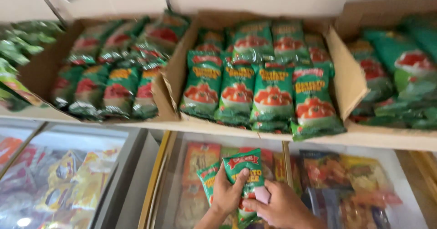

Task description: The person is organizing sauce packets on a grocery shelf and wiping down the shelf surface with a cloth.

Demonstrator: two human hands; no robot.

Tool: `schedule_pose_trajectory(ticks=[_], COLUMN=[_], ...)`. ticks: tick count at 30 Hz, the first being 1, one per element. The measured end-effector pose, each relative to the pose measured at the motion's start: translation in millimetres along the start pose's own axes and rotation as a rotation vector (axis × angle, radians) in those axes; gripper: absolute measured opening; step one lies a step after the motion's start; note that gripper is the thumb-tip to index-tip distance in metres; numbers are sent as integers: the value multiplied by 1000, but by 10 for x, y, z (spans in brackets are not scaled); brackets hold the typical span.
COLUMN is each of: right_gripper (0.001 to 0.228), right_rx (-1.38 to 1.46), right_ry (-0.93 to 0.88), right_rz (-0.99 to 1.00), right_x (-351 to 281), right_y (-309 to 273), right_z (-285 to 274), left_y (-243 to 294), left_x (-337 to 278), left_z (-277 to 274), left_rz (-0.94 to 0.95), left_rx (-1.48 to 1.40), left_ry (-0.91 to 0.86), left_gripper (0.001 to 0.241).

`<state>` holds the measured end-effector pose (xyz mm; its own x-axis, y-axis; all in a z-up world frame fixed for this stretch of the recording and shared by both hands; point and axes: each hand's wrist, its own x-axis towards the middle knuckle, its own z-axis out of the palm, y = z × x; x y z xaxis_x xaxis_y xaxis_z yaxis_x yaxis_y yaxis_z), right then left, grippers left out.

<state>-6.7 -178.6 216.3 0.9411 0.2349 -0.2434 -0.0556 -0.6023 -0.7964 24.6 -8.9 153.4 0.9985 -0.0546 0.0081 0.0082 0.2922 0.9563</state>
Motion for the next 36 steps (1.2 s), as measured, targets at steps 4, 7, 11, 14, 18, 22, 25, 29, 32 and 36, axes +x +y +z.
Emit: schedule_pose_trajectory(ticks=[4,7,11,14,18,22,25,29,32,36], right_gripper=[39,41,51,47,45,46,50,48,46,36], right_rx=[215,-1,360,395,466,434,233,272,278,213], right_ry=[45,362,391,522,560,600,709,690,672,661], right_rz=[-85,-1067,-555,-547,-318,-287,-219,-278,-192,-140], right_x=[155,572,1005,1151,1207,1412,1724,1833,1774,1786], right_y=[-36,189,-69,-579,-1232,-1542,-1568,-1751,-1981,-2024], right_z=[-125,-250,-500,-728,-900,-992,-1085,-1124,-1123,-1094], left_y=[692,1198,1788,2167,2548,2509,2313,2182,2162,1762], left_x=[167,426,838,1170,1547,2273,3015,3481,3796,4430], left_z=[57,128,196,242,258,189,117,141,171,123], left_rz=[283,473,441,462,486,477,682,853,769,849], left_rx=[202,76,93,173,400,365,304,492,1009,1702], left_ry=[40,-22,10,53,40,57,89,154,254,347], left_gripper=[43,47,39,33,32,33,39,36,41,52])
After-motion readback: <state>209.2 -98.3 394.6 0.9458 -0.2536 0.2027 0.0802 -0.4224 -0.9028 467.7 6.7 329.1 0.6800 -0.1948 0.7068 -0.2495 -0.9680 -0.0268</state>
